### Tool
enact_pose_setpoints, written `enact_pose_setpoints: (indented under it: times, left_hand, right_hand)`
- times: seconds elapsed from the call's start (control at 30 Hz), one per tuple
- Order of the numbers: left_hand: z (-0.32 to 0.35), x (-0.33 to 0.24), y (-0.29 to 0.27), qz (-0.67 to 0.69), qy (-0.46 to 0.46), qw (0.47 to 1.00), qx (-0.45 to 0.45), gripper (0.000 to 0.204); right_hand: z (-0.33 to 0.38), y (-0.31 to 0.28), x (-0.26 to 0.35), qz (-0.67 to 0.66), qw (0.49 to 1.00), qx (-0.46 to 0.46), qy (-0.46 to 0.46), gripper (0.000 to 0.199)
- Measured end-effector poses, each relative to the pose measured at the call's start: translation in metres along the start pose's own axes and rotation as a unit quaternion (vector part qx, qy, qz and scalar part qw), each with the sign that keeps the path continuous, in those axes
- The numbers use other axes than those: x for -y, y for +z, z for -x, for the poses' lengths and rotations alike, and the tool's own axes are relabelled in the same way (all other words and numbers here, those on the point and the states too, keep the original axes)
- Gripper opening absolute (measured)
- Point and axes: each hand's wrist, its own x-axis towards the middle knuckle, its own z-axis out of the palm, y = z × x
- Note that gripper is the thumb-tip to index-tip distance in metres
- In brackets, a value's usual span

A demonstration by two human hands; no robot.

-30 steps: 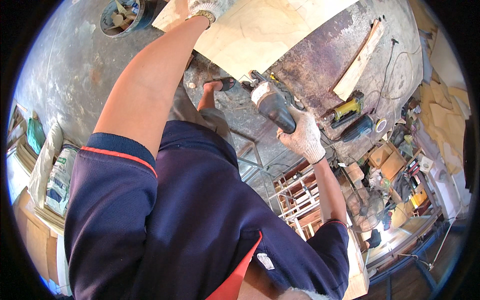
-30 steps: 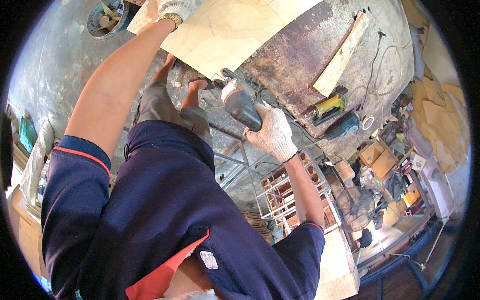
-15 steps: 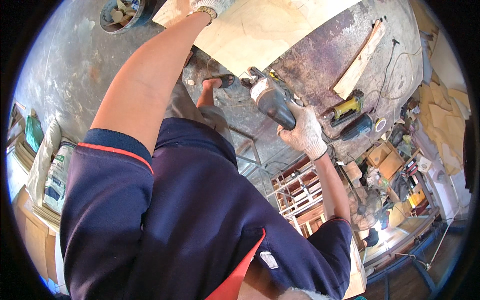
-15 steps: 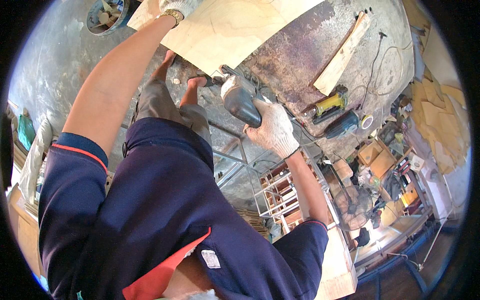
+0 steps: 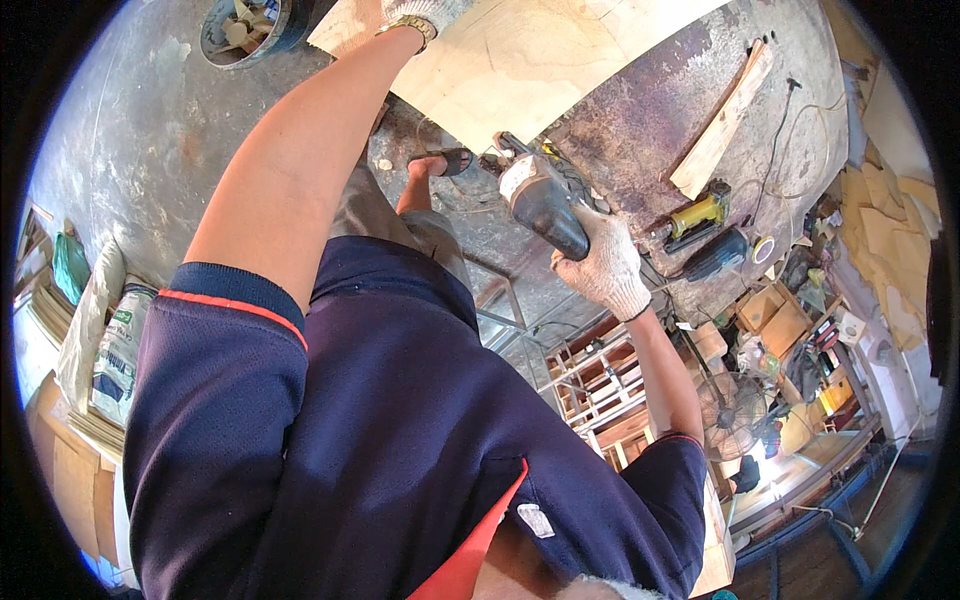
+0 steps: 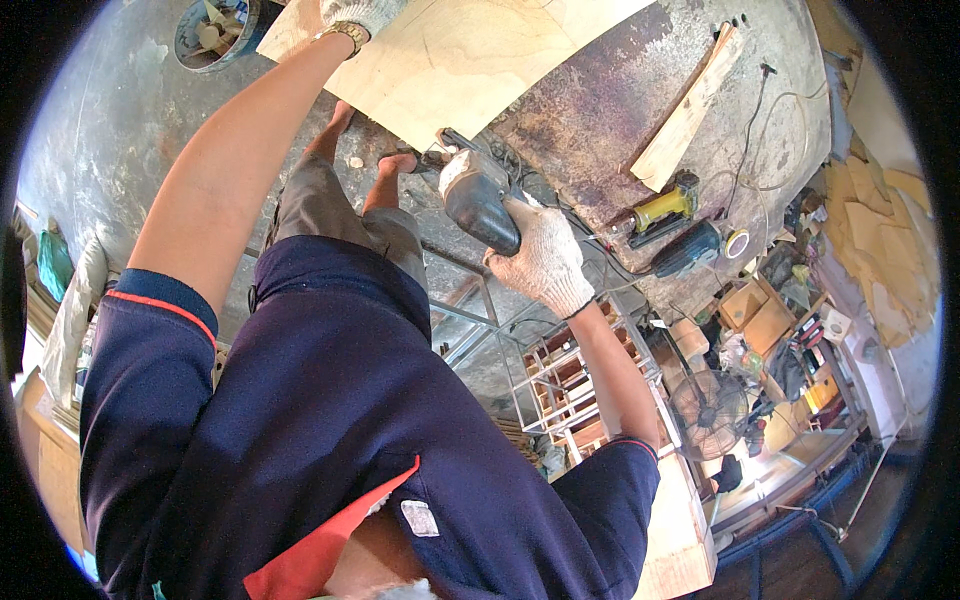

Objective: The person marks a wooden board with a pen and ruler, then uses a jigsaw to cut along the marked lines. They then use a nail gun to attach a smaller wooden strip to the cut board, completing a simple assembly.

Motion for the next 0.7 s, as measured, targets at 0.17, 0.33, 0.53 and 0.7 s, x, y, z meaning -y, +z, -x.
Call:
enact_pose_setpoints:
  times: [0.17,0.33,0.53,0.7]
  left_hand:
    - [0.0001,0.0010,0.0010,0.001,0.002,1.000,-0.005,0.084]
    - [-0.0005,0.0012,0.0016,-0.005,0.002,1.000,-0.007,0.085]
    - [-0.0008,0.0009,-0.0002,-0.006,0.000,1.000,0.015,0.086]
    - [-0.0010,0.0011,0.0007,-0.002,0.004,1.000,0.002,0.087]
  right_hand:
    - [-0.0011,0.0020,-0.0007,0.004,1.000,0.002,0.008,0.031]
    - [-0.0028,0.0051,-0.0008,0.000,1.000,-0.006,-0.016,0.031]
    - [-0.0030,0.0060,0.0033,-0.005,1.000,-0.012,-0.008,0.032]
    - [-0.0049,0.0048,0.0058,-0.014,1.000,-0.011,-0.020,0.033]
